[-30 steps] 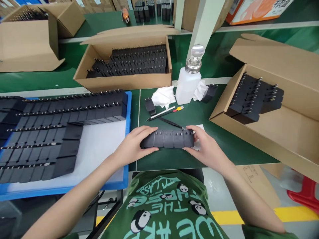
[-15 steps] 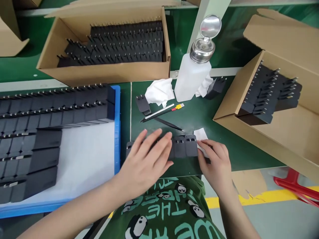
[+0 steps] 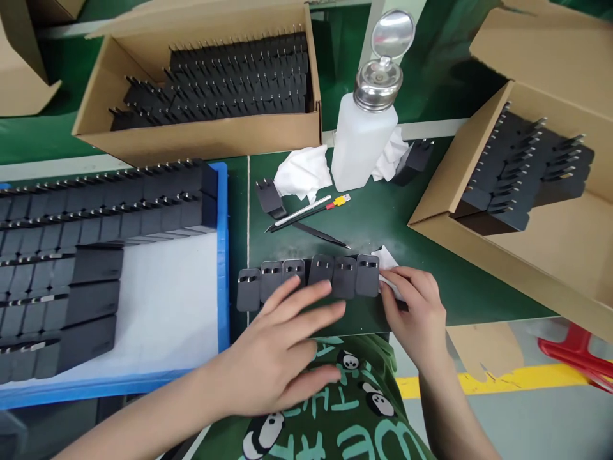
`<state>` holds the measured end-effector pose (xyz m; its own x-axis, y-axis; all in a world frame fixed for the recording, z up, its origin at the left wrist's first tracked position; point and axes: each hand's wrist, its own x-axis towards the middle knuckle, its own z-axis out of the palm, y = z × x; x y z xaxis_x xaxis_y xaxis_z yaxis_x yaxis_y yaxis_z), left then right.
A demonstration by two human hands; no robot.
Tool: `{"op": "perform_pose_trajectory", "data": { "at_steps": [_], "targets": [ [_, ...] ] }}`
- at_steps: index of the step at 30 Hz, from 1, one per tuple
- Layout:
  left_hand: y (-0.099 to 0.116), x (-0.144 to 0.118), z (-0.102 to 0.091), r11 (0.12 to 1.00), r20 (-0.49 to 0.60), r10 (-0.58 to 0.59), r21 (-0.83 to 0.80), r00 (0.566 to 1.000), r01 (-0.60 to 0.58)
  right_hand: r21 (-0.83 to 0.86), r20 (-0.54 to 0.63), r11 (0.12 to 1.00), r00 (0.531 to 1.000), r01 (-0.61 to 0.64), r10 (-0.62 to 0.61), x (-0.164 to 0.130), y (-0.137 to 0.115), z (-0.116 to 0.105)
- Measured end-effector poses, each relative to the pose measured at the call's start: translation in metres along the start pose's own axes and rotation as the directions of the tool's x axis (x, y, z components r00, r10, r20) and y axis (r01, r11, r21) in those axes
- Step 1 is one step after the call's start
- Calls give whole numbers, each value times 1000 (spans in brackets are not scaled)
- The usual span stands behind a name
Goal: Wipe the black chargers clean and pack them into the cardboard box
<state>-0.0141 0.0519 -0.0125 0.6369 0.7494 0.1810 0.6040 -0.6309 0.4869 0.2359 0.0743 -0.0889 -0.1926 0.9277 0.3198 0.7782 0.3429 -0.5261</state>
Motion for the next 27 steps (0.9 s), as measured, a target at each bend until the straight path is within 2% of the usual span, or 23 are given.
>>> {"op": "perform_pose_trajectory", "data": {
  "at_steps": [2, 4, 5, 7, 9, 11, 13, 16, 18, 20, 21, 23, 25, 27],
  "targets": [
    [4, -8, -2, 996, -11, 18, -90, 1000, -19, 61, -25, 998, 999, -28, 29, -2, -1, -2],
    [5, -15, -4, 1000, -98, 10, -20, 995, -12, 196, -58, 975, 992, -102, 115, -4, -2, -7],
    [3, -17, -6, 999, -155, 0, 43, 988, 7, 300, -60, 938, 978, -173, 199, -4, -3, -10],
    [-6, -22, -13, 987, -265, -21, 146, 964, 62, 540, 8, 768, 915, -344, 404, -2, -3, -17],
    [-18, -29, -21, 962, -334, -107, 203, 936, 182, 730, 169, 497, 828, -470, 534, 3, -3, -25],
    [-34, -37, -26, 929, -309, -229, 214, 923, 303, 801, 305, 301, 786, -517, 538, 11, -3, -32],
    [-49, -46, -27, 911, -204, -338, 173, 919, 374, 810, 372, 237, 783, -536, 498, 18, -6, -38],
    [-62, -53, -25, 917, -95, -379, 96, 921, 387, 800, 406, 253, 801, -544, 441, 24, -13, -46],
    [-62, -49, -28, 925, -106, -358, 91, 928, 368, 802, 428, 263, 824, -536, 372, 29, -17, -52],
    [-60, -34, -34, 937, -119, -326, 93, 938, 337, 811, 404, 335, 874, -479, 270, 41, -21, -58],
    [-59, -21, -37, 942, -121, -318, 72, 940, 328, 809, 333, 429, 915, -402, 229, 52, -22, -61],
    [-63, 13, -44, 946, -140, -320, -1, 937, 324, 726, 67, 667, 983, -164, 169, 84, -27, -63],
    [-71, 58, -47, 940, -199, -342, -80, 918, 333, 551, -211, 834, 973, 36, 98, 126, -36, -60],
    [-80, 104, -47, 937, -256, -348, -80, 902, 339, 453, -305, 883, 952, 126, 20, 167, -46, -49]
  ]
}}
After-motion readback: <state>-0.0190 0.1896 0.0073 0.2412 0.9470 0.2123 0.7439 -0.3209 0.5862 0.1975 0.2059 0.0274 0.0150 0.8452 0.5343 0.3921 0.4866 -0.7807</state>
